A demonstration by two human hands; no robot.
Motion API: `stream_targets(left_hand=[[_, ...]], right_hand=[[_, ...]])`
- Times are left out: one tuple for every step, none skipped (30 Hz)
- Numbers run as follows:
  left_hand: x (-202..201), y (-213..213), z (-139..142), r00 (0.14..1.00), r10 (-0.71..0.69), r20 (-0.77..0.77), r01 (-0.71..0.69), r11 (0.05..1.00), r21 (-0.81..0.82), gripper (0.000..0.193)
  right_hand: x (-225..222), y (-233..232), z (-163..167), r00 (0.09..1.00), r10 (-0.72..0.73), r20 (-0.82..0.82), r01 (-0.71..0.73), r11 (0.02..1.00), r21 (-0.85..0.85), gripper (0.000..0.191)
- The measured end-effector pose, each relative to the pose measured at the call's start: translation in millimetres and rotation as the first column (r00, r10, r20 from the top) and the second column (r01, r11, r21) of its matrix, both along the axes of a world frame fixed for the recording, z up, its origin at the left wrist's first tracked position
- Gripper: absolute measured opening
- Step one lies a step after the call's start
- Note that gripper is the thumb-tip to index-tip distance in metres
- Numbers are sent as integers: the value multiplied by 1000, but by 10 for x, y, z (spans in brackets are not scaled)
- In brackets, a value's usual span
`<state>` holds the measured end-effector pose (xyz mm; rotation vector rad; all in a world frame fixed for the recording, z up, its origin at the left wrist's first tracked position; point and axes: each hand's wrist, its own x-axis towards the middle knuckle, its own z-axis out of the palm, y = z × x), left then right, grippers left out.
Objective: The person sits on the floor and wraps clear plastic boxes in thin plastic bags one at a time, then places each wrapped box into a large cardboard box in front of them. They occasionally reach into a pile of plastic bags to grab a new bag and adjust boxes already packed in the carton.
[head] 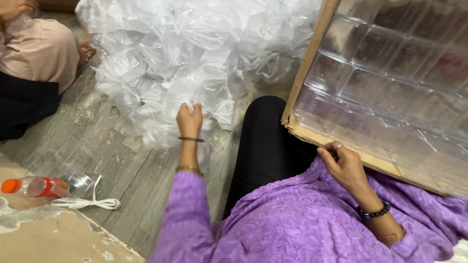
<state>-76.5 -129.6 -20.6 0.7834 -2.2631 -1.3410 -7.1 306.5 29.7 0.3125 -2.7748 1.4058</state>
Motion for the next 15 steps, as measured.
stream_targets(left_hand=[[126,264,189,987,-97,-129,119,977,177,61],[255,548,381,954,-181,-239,252,915,315,57],[371,836,560,909,-255,-329,378,838,394,53],[472,1116,719,851,-321,-416,497,749,438,54],[546,1365,856,777,-371,-508,610,643,464,55],[595,1574,963,744,-401,-534,650,619,441,54],[616,1736,1043,707,-432,-560,691,593,414,54],[620,1856,1094,665,-463,-586,730,567,382,53],[609,1934,1122,634,-476,-610,748,577,328,51],[593,1988,1126,604,-489,-629,761,587,275,49],[577,2019,1117,575,-502,-646,771,597,222,47],[565,2044,1097,585,-553,-594,793,543,275,43],[564,2072,1070,587,-603,-540,807,490,330,40],[569,2109,1043,583,-651,-487,812,437,388,37],[583,2160,1017,608,-647,-461,792,453,408,32]], right_hand=[[-7,-54,78,999,22,-40,-26,996,-89,22],[-28,-127,163,998,34,50,-26,988,-151,22],[-45,-203,254,989,46,141,-16,977,-210,21],[-87,-289,342,974,155,165,-87,930,-357,26],[-145,-388,427,951,262,164,-150,855,-497,35],[-186,-469,504,910,391,137,-235,761,-605,45],[-190,-554,559,855,510,90,-309,643,-700,57],[-179,-611,596,893,445,74,-278,673,-686,54],[-171,-637,621,924,378,57,-244,698,-673,50],[-138,-633,630,949,311,41,-207,718,-664,47],[-107,-585,632,975,212,59,-120,738,-664,36],[-75,-493,626,990,113,81,-32,750,-660,27],[-46,-379,617,994,15,104,57,755,-653,20],[-11,-255,605,996,17,86,45,741,-670,18],[40,-144,587,997,20,71,35,726,-687,16]])
